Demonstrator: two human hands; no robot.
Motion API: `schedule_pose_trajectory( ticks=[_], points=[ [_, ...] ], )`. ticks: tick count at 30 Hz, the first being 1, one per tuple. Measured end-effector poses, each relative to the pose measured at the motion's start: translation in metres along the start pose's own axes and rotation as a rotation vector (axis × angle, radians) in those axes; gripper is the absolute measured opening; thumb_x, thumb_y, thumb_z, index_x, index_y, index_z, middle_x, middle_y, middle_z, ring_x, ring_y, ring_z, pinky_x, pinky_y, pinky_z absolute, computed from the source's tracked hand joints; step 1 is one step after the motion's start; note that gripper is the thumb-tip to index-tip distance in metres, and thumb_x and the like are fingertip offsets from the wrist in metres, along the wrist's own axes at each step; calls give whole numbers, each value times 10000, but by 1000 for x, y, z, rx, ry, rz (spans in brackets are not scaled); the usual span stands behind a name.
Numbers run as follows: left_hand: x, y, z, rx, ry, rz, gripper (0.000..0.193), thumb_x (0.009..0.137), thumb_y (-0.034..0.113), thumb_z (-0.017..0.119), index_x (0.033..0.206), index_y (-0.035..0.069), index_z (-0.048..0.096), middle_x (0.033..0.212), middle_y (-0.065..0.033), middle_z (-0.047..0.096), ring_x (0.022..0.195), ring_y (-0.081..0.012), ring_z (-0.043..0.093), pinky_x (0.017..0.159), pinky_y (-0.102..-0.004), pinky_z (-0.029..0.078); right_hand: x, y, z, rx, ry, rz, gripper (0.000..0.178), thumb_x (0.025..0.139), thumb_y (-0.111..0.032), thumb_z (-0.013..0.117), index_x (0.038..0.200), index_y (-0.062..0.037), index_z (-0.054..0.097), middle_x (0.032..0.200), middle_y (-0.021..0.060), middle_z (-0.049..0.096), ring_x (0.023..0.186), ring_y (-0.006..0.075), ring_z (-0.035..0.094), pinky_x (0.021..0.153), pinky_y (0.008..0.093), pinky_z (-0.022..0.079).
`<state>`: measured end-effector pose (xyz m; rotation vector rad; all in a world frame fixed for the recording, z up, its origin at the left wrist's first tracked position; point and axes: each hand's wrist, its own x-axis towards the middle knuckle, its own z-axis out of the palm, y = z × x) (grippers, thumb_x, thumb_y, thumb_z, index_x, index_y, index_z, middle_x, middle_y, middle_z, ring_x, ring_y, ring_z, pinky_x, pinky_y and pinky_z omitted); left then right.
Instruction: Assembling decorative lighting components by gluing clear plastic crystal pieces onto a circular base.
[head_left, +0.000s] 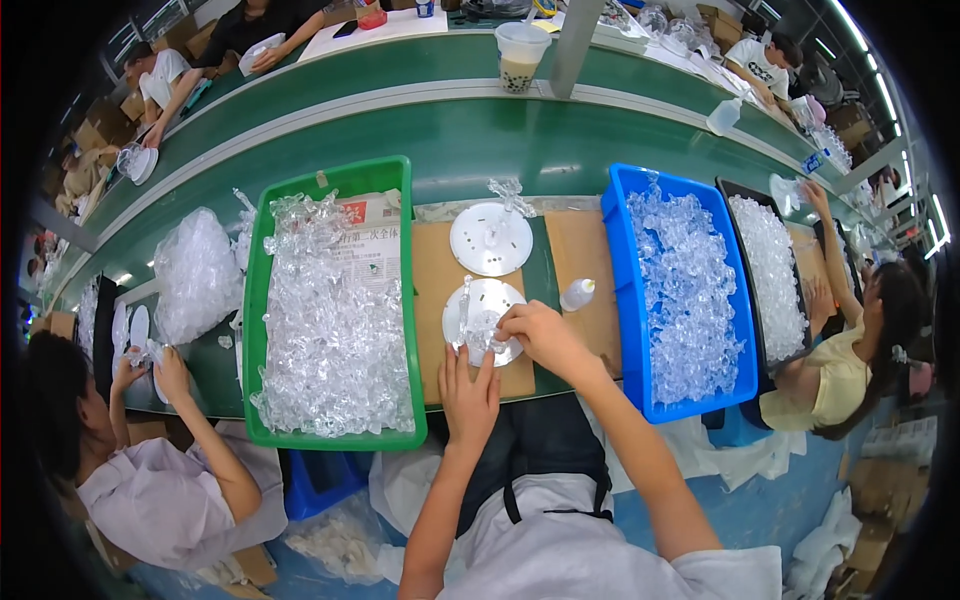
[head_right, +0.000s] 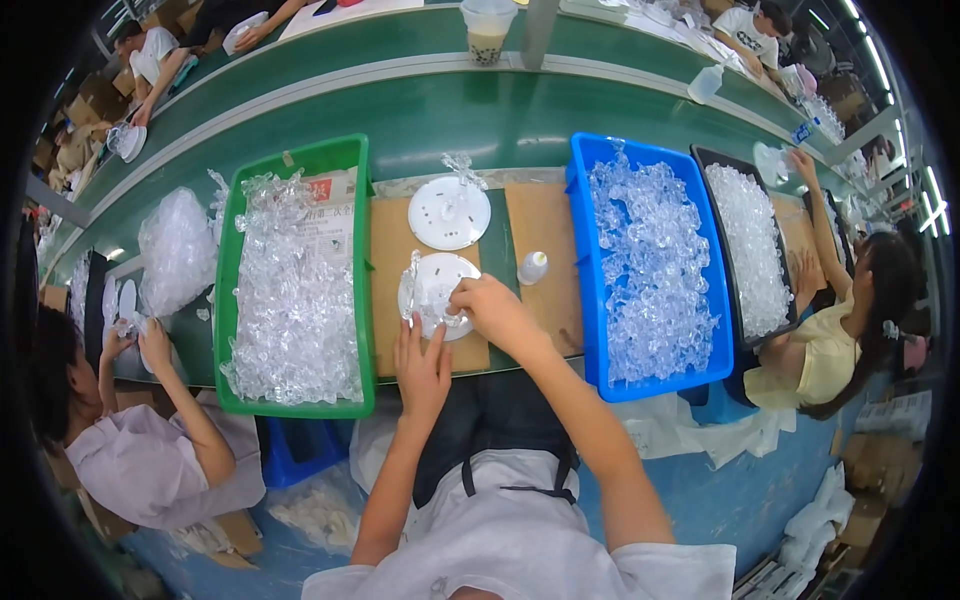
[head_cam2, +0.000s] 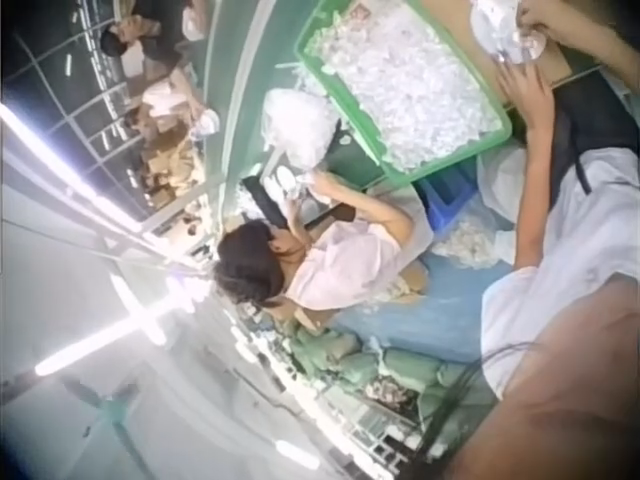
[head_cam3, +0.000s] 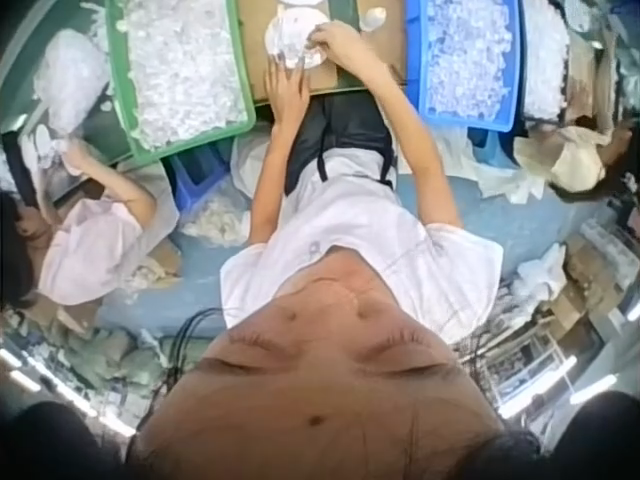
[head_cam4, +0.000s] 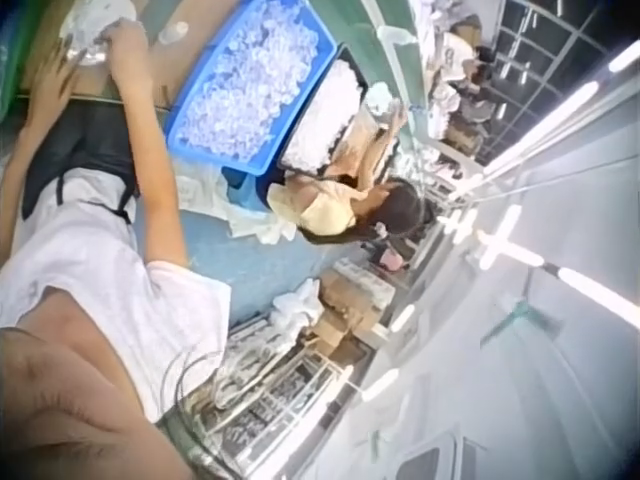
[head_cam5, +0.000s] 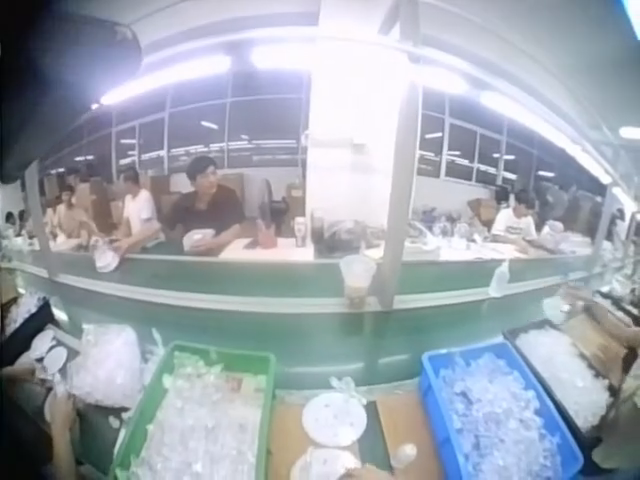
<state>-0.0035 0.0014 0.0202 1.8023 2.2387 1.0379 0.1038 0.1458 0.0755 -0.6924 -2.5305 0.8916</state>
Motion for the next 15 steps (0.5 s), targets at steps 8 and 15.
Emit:
schedule_pose_trajectory(
  ticks=[8,15],
  points=[
    [5,8,3,97,20,-3,380,837,165,587,1216,138,560,1311,-242,430,1207,-452,389,987,-549,288,-12,5,8,-10,81,31,185,701,22,553,779,-88,680,911,41,639,830,265,562,764,353,456],
    [7,10,22,161,174,-152,326,799,290,659,1108,184,646,1249,-180,500,1234,-420,387,1003,-574,232,-37,-7,6,-1,461,10,207,749,-8,622,939,-88,641,1063,99,598,1007,268,547,890,388,426]
  ],
)
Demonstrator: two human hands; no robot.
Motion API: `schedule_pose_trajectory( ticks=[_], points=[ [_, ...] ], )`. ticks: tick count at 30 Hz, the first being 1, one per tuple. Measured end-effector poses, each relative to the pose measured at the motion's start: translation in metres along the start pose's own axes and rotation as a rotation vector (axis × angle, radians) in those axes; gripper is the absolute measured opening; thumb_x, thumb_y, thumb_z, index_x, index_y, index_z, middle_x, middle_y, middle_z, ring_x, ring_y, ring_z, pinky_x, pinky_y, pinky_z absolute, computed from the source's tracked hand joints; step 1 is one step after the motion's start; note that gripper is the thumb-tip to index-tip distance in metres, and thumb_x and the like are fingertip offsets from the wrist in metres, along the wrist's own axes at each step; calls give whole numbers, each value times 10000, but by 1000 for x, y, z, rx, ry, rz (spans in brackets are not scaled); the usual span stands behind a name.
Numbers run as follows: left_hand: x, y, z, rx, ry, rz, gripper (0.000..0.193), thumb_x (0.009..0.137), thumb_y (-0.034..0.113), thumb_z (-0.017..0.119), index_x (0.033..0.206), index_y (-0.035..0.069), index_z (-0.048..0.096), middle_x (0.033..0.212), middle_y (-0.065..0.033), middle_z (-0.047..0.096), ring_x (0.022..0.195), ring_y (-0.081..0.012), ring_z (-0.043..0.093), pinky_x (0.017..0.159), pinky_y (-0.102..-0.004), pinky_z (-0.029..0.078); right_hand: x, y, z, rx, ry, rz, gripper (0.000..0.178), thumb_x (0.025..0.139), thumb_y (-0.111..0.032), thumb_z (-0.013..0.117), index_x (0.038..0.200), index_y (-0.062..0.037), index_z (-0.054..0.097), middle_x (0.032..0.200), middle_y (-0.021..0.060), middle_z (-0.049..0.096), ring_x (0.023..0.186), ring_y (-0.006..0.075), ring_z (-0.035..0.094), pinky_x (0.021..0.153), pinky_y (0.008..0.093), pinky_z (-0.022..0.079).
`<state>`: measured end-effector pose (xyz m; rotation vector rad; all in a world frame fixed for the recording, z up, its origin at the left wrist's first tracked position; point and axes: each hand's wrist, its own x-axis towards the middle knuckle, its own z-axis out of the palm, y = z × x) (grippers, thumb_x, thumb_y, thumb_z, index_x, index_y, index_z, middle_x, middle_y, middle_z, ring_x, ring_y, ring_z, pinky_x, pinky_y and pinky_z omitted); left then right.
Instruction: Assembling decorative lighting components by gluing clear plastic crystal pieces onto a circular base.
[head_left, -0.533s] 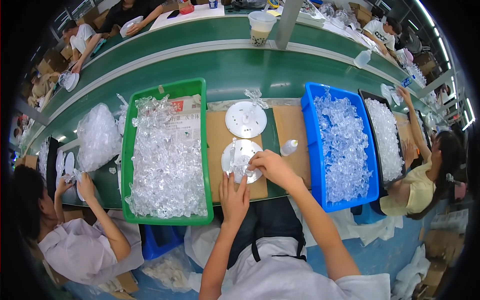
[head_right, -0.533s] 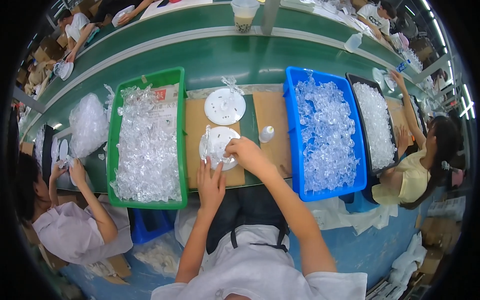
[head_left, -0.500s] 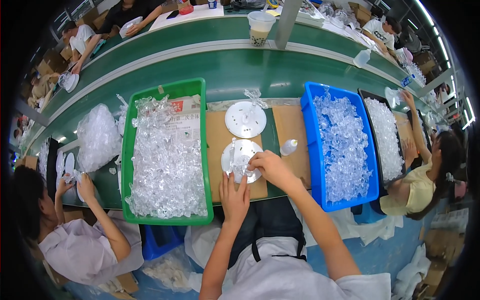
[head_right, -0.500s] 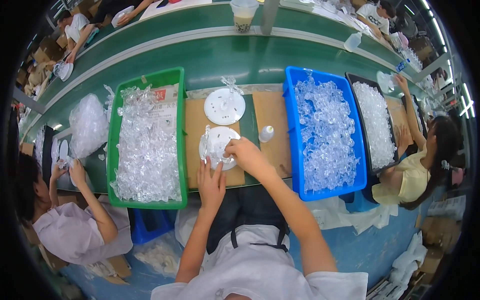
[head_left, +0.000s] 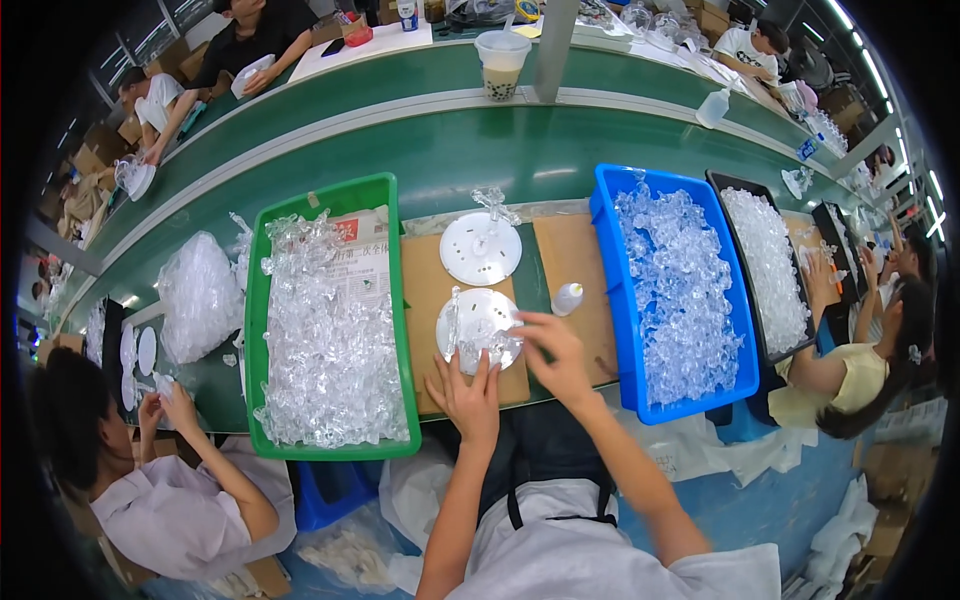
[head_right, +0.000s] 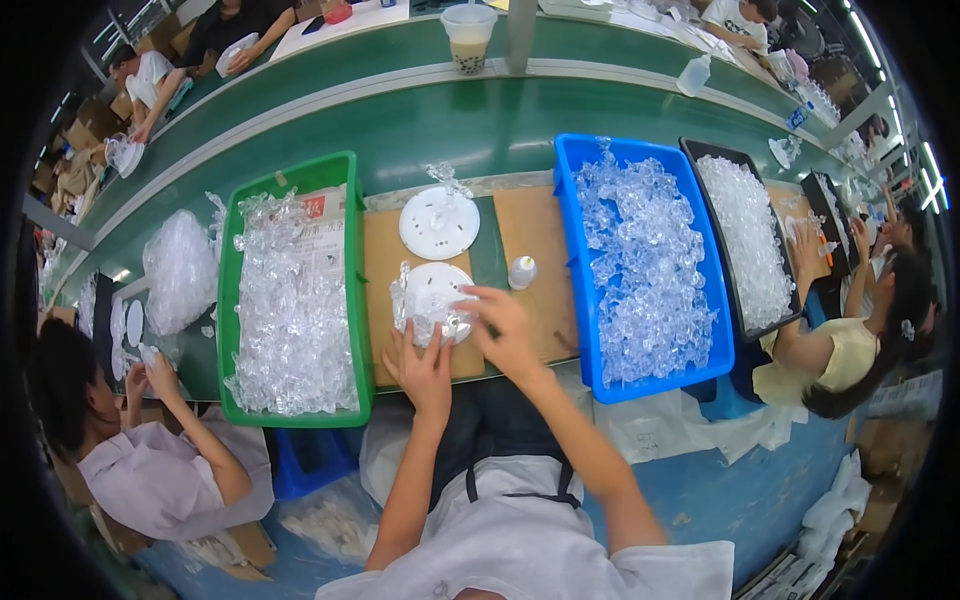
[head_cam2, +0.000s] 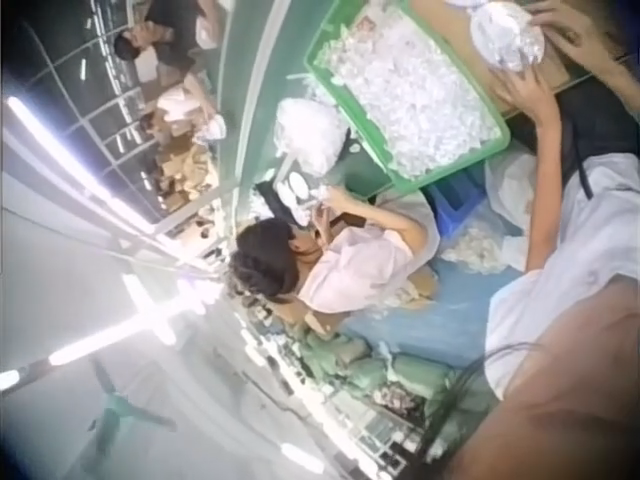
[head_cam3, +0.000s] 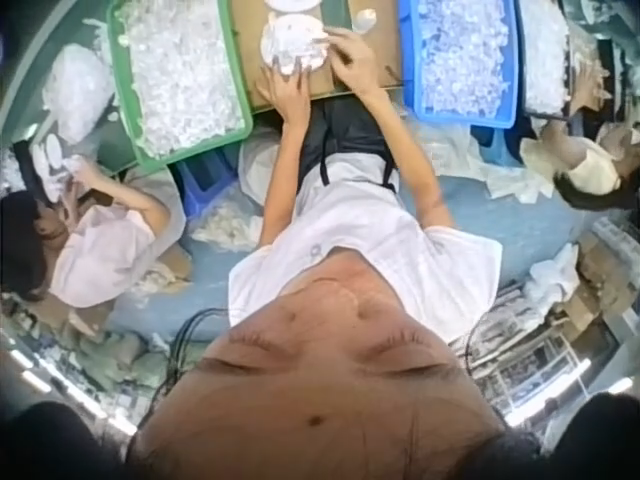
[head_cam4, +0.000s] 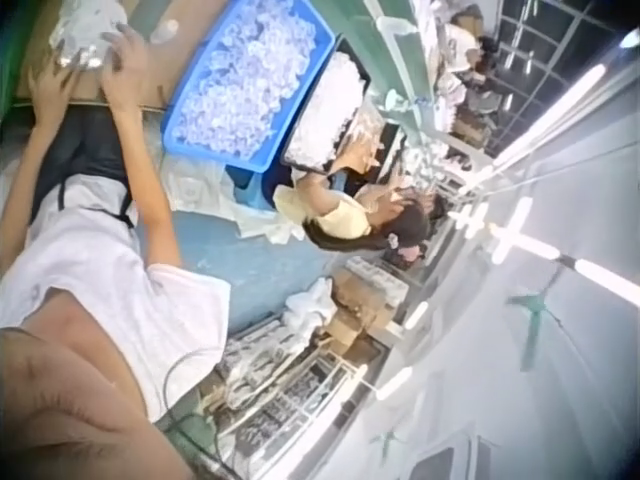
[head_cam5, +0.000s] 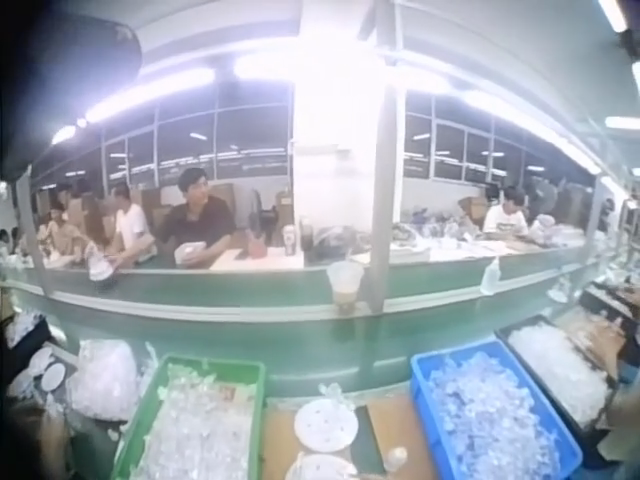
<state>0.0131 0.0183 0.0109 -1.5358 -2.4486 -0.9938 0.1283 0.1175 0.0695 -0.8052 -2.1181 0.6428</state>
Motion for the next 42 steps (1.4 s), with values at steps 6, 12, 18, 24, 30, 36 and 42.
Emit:
schedule_pose_trajectory(
  ticks=[6,12,18,24,30,36,42],
  points=[
    [-2,6,7,-1,91,40,261,768,253,697,1020,186,689,1260,-141,511,1246,-410,386,999,-560,242,-1,44,1,-206,590,396,573,734,-114,734,1216,-32,436,1038,154,576,1006,259,557,880,358,429],
    [-3,2,6,-31,79,-16,302,755,203,709,1055,178,685,1233,-164,521,1216,-389,417,1009,-553,249,-37,17,-26,40,143,419,477,698,-185,768,1111,-44,576,955,119,613,882,233,610,755,334,478],
    [-1,7,8,-66,103,-39,285,758,178,703,1042,161,687,1230,-162,521,1212,-383,423,1028,-548,232,-57,-17,-41,-194,-214,434,441,672,-283,745,1076,-148,633,879,107,600,793,299,594,687,366,482],
    [-1,5,9,-59,108,-45,293,762,177,700,1054,157,681,1243,-171,509,1219,-392,414,1028,-546,228,-51,-18,-32,-258,-252,359,386,666,-249,715,1031,-154,631,829,84,568,800,271,590,676,387,485],
    [5,11,4,-3,66,-13,299,761,176,703,1059,150,678,1201,-187,517,1204,-390,421,1011,-532,258,-51,-17,-29,-281,-231,363,383,656,-259,729,1014,-151,644,789,70,557,745,259,591,619,380,475],
    [3,4,11,-50,119,-11,276,783,216,688,1052,151,677,1214,-186,506,1143,-374,469,986,-549,287,-49,-18,-29,-278,-232,358,365,657,-256,726,996,-147,644,783,70,553,742,263,590,613,378,477],
    [3,6,13,-16,132,-16,261,781,212,689,1032,140,685,1195,-195,517,1137,-377,477,987,-544,288,-47,-17,-28,-279,-219,362,357,656,-255,724,987,-148,644,778,70,548,737,261,589,606,378,475]
  ],
)
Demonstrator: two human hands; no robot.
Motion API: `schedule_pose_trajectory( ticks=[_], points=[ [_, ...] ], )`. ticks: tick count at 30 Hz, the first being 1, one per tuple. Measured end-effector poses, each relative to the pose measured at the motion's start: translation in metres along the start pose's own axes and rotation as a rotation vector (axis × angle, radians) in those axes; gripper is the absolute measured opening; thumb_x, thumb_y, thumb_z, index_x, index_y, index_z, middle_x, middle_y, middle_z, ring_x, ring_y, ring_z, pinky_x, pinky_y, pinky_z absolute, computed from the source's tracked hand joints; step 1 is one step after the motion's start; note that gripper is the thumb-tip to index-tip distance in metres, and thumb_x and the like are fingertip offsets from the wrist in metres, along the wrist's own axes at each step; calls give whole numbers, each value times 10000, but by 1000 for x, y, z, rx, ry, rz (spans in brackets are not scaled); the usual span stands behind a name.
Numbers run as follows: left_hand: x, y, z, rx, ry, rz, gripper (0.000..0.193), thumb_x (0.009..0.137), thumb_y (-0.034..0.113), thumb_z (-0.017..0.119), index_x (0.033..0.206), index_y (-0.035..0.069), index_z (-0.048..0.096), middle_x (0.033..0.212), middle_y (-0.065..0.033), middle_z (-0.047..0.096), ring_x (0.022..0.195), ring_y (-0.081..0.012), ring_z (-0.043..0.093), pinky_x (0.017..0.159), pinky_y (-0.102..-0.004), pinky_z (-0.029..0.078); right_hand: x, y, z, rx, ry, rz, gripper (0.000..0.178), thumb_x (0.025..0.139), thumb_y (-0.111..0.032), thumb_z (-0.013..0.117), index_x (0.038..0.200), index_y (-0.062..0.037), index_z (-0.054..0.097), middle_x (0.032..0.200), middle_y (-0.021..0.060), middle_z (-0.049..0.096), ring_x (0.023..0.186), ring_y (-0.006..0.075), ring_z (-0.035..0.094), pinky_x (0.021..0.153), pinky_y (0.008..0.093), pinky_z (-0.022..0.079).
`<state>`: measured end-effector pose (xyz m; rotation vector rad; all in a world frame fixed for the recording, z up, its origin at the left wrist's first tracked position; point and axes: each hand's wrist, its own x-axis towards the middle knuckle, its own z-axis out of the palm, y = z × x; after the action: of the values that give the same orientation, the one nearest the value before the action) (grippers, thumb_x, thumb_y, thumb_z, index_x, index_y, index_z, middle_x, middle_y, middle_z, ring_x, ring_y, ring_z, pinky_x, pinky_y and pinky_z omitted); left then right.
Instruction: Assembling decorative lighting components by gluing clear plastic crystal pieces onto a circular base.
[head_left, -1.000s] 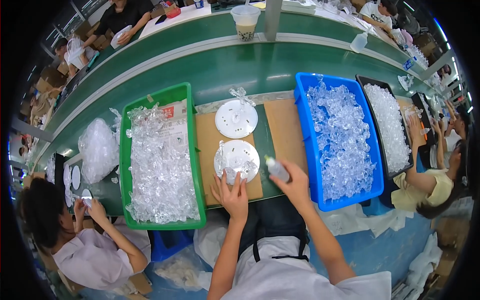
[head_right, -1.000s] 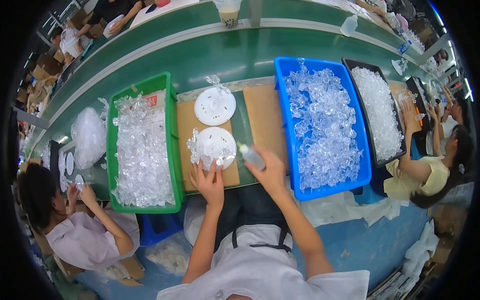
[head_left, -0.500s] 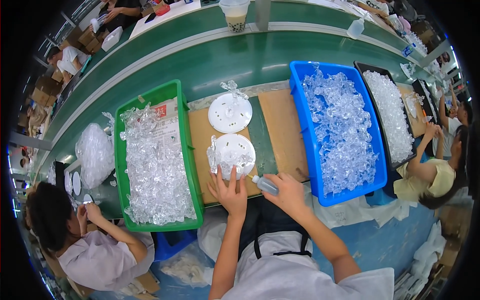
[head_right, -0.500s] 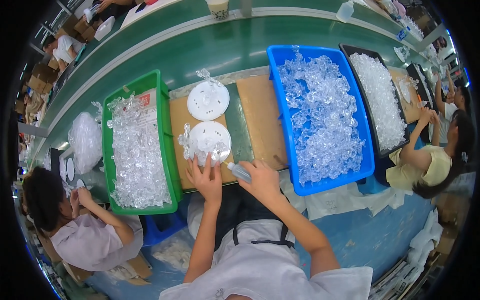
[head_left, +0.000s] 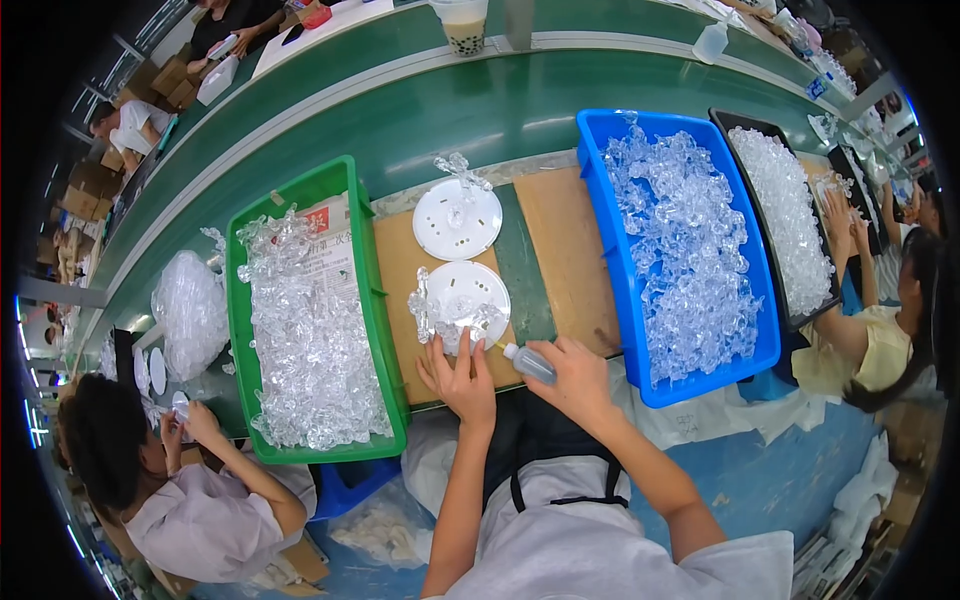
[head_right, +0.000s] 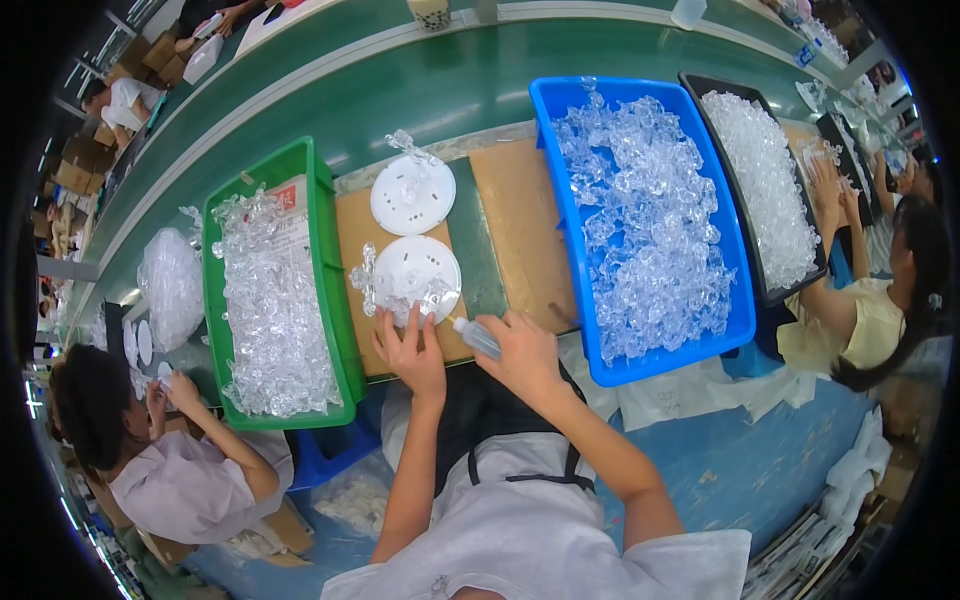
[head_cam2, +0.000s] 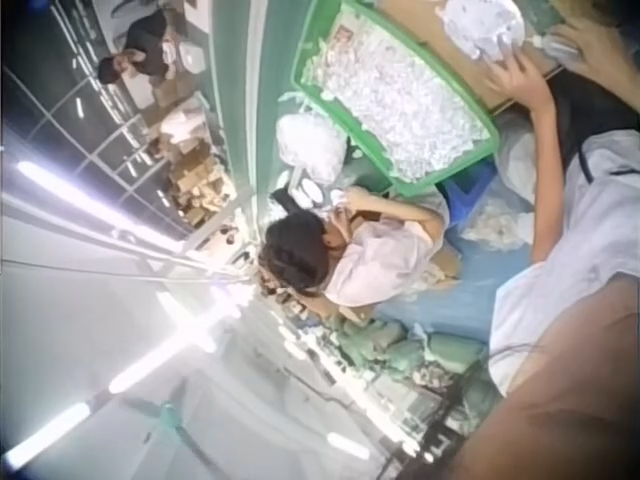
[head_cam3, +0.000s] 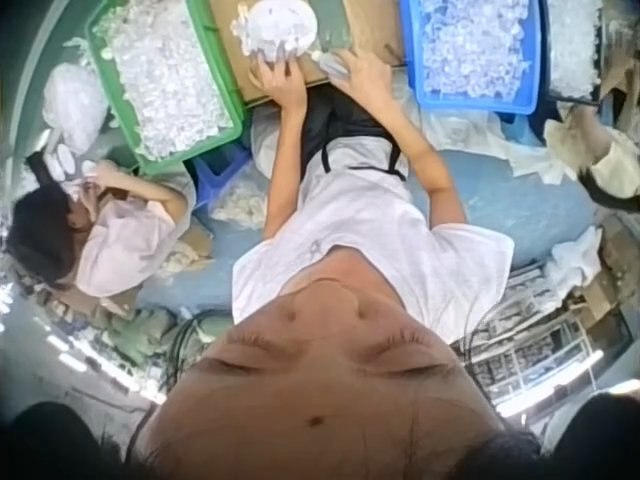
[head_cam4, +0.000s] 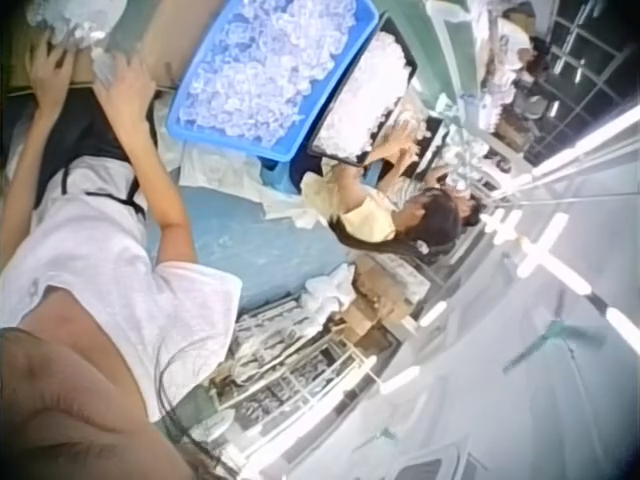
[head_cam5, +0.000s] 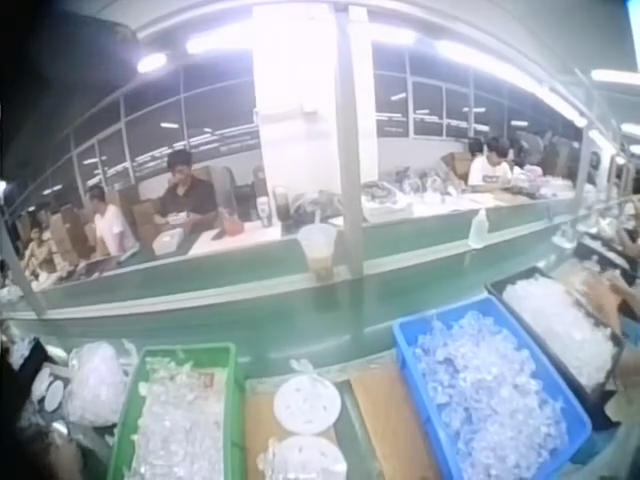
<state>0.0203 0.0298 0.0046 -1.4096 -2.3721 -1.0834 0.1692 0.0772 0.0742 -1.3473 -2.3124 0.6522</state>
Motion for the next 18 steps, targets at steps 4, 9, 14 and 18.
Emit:
schedule_pose_trajectory(
  ticks=[4,9,14,18],
  points=[
    [0,3,-1,2,3,-14,246,785,180,681,1023,120,688,1178,-196,528,1173,-365,463,995,-530,279,0,0,0,-6,-6,-7,346,655,-256,725,973,-148,641,772,68,545,742,254,586,598,379,473],
    [1,3,-1,0,8,-29,227,793,155,669,1012,100,694,1168,-202,536,1206,-356,451,1001,-520,271,1,-3,0,16,-32,-7,334,665,-208,700,983,-152,614,788,73,540,787,269,584,623,396,483],
    [1,4,-2,-7,6,-33,217,801,155,663,1008,103,697,1161,-202,541,1202,-354,455,1001,-518,272,1,-2,2,51,-25,19,290,690,-210,690,964,-146,621,755,82,542,756,279,586,605,400,482],
    [1,3,-1,-3,6,-28,216,803,156,660,1009,102,697,1161,-197,543,1202,-354,454,1000,-515,274,1,0,6,58,11,51,283,699,-217,689,964,-144,621,753,85,548,742,283,589,594,409,480]
  ],
)
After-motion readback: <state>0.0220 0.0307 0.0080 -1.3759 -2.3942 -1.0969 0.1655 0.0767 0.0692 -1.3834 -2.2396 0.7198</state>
